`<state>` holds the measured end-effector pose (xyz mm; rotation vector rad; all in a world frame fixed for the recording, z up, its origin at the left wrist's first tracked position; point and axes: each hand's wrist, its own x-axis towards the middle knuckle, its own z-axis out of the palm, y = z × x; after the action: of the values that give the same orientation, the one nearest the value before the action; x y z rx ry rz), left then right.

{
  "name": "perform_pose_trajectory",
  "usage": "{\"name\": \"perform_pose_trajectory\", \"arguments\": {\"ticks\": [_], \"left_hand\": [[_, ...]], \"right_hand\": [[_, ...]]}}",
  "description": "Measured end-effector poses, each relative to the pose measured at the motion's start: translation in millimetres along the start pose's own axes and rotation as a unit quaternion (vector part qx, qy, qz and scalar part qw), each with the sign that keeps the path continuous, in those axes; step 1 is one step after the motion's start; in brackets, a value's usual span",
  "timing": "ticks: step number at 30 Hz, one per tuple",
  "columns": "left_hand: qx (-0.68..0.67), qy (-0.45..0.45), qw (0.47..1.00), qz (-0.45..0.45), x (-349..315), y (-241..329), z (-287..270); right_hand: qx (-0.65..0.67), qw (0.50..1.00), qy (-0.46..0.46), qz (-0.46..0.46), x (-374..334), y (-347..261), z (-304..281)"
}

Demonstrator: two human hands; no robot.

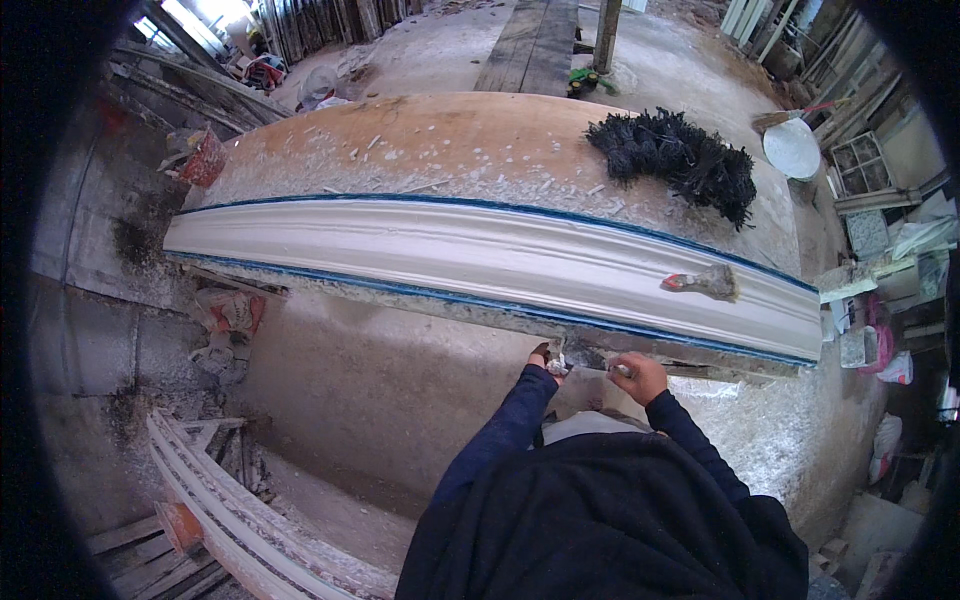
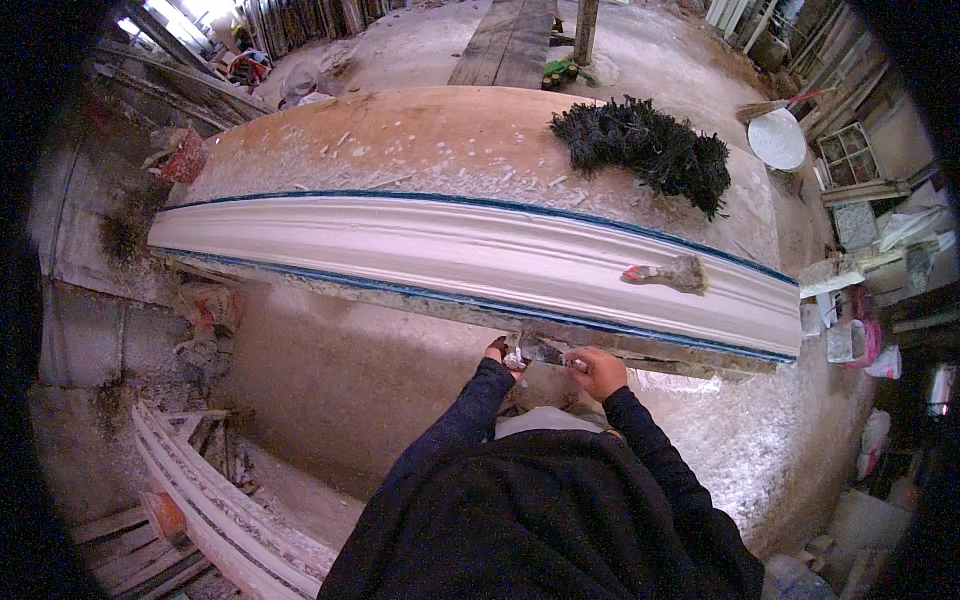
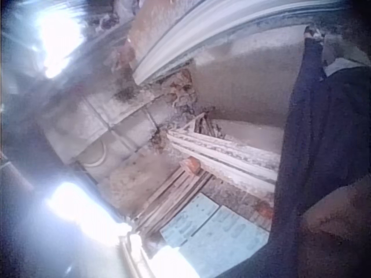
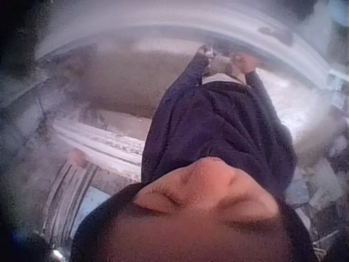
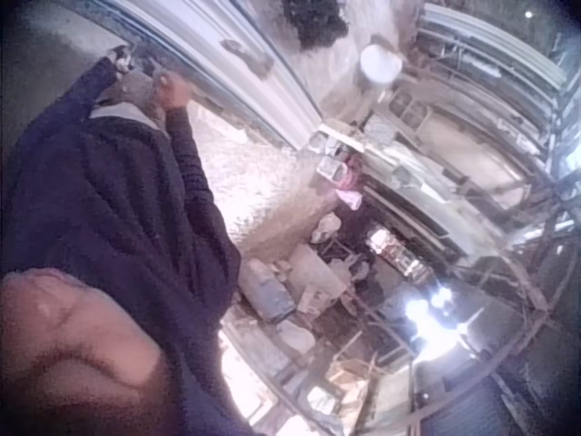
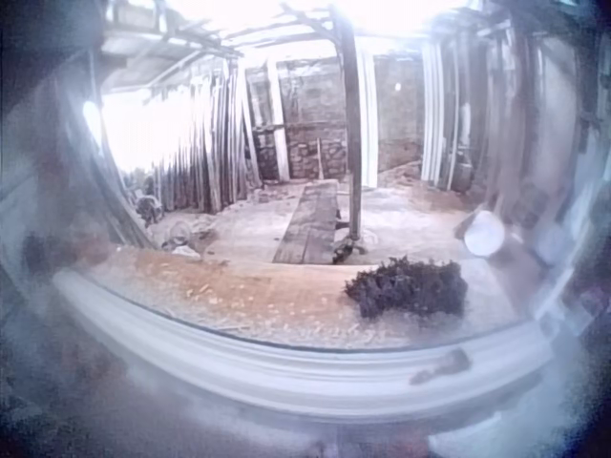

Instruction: The person scrapes hardened residue from a long white profile using a metal scraper. They repeatedly scrape along the length of the profile, removing chunks of material and occasionally wiping the surface with their hand.

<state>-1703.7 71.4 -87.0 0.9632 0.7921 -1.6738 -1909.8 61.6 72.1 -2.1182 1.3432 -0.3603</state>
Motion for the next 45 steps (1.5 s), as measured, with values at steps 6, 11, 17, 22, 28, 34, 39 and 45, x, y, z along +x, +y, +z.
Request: {"name": "perform_pose_trajectory", "arguments": {"ticks": [6, 11, 17, 22, 28, 34, 39, 45], "left_hand": [[0.087, -0.050, 0.995, 0.004, -4.5, 3.1, -10.0], [0.084, -0.214, 0.968, -0.101, -18.3, 6.0, -12.3], [0.196, -0.128, 0.968, -0.094, -26.2, -37.4, -0.7], [0.314, -0.174, 0.920, -0.155, 1.6, -130.9, 1.7], [0.357, -0.123, 0.882, -0.283, 43.7, -332.4, 41.6], [0.340, -0.103, 0.890, -0.285, 66.5, -527.8, 90.3], [0.213, -0.137, 0.938, -0.238, 78.4, -633.8, 159.9], [0.175, -0.173, 0.953, -0.176, 93.7, -686.5, 255.0]], "right_hand": [[-0.109, 0.991, 0.036, -0.066, -10.4, -19.8, -9.1], [0.091, 0.987, 0.108, 0.078, -40.9, -7.4, -31.3], [0.290, 0.901, 0.216, 0.241, -117.9, 54.8, -68.1], [0.475, 0.747, 0.356, 0.299, -205.2, 130.9, -79.0], [0.500, 0.667, 0.423, 0.354, -331.3, 215.2, -105.2], [0.454, 0.627, 0.496, 0.392, -447.3, 265.7, -137.2], [0.428, 0.574, 0.551, 0.428, -509.0, 276.8, -147.7], [0.432, 0.557, 0.573, 0.418, -540.5, 286.6, -124.9]]}}
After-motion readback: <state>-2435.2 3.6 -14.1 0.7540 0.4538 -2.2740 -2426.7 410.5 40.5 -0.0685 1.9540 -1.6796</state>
